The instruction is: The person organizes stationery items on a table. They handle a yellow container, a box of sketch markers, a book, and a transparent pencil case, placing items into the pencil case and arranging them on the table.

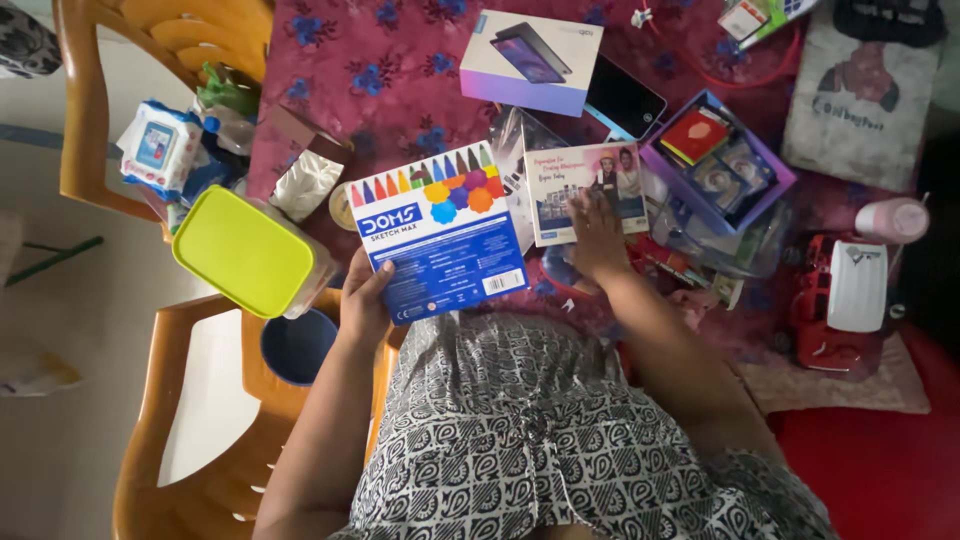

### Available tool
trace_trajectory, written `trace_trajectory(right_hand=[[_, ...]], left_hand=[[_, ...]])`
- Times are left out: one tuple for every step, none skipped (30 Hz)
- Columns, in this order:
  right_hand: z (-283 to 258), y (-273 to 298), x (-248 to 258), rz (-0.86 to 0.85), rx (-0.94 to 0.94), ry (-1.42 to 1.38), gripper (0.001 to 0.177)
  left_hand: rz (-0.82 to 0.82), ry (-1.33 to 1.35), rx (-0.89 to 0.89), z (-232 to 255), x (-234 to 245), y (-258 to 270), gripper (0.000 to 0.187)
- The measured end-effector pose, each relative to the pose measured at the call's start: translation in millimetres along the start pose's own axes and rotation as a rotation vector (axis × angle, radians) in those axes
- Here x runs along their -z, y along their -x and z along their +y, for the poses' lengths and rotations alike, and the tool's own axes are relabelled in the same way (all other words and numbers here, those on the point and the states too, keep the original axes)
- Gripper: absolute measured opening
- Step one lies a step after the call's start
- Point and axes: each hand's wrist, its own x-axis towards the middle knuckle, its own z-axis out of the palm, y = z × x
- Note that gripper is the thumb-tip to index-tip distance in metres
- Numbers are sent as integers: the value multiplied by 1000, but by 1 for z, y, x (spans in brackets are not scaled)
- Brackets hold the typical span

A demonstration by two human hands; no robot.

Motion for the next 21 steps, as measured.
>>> trace_trajectory(right_hand=[[-1, -4, 4, -62, -15, 3, 94], [0, -5, 7, -69, 14, 10, 91], [1, -6, 9, -77, 43, 15, 88], [2, -8, 8, -84, 72, 20, 84], [4, -9, 6, -60, 168, 119, 81], [6, -11, 4, -36, 264, 218, 77], [9, -11, 2, -11, 360, 317, 75], [12, -8, 1, 71, 371, 249, 72], [14, -5, 2, 155, 382, 182, 69], [16, -2, 4, 239, 391, 113, 66], [20, -3, 7, 269, 355, 90, 57], [24, -2, 12, 299, 320, 65, 49], [27, -2, 15, 327, 281, 40, 42], [31, -3, 19, 354, 201, 4, 34], [36, -4, 25, 380, 118, -31, 26], [39, -6, 32, 406, 36, -66, 19], [41, -4, 41, 485, -17, -142, 20], [42, -2, 52, 565, -69, -218, 20], [40, 2, 65, 646, -124, -296, 21], [36, 6, 81, 704, -128, -423, 22], [31, 9, 97, 765, -132, -551, 24]], left_hand=[[4, -3, -7, 0, 1, 0, 45], [1, -17, -20, -2, 2, 0, 46], [-2, -33, -33, -2, 2, 1, 46], [-6, -48, -47, -3, 2, 1, 46], [2, -88, -54, -3, 2, 0, 46], [9, -127, -62, -4, 2, 0, 47], [17, -166, -69, -5, 2, 0, 47], [34, -227, -77, -7, 2, 0, 49], [50, -287, -87, -8, 2, -2, 51], [67, -347, -97, -9, 3, -4, 53], [40, -365, -149, -13, 4, -7, 53], [13, -383, -202, -17, 5, -9, 53], [-14, -403, -252, -22, 7, -10, 53], [-5, -467, -239, -26, 8, -11, 48], [3, -530, -225, -29, 10, -13, 42], [11, -593, -210, -33, 11, -14, 37], [21, -648, -221, -36, 9, -13, 34], [32, -703, -232, -41, 6, -12, 30], [41, -760, -242, -43, 0, -11, 26], [50, -853, -249, -43, -6, -10, 32], [55, -948, -259, -41, -12, -10, 38]])
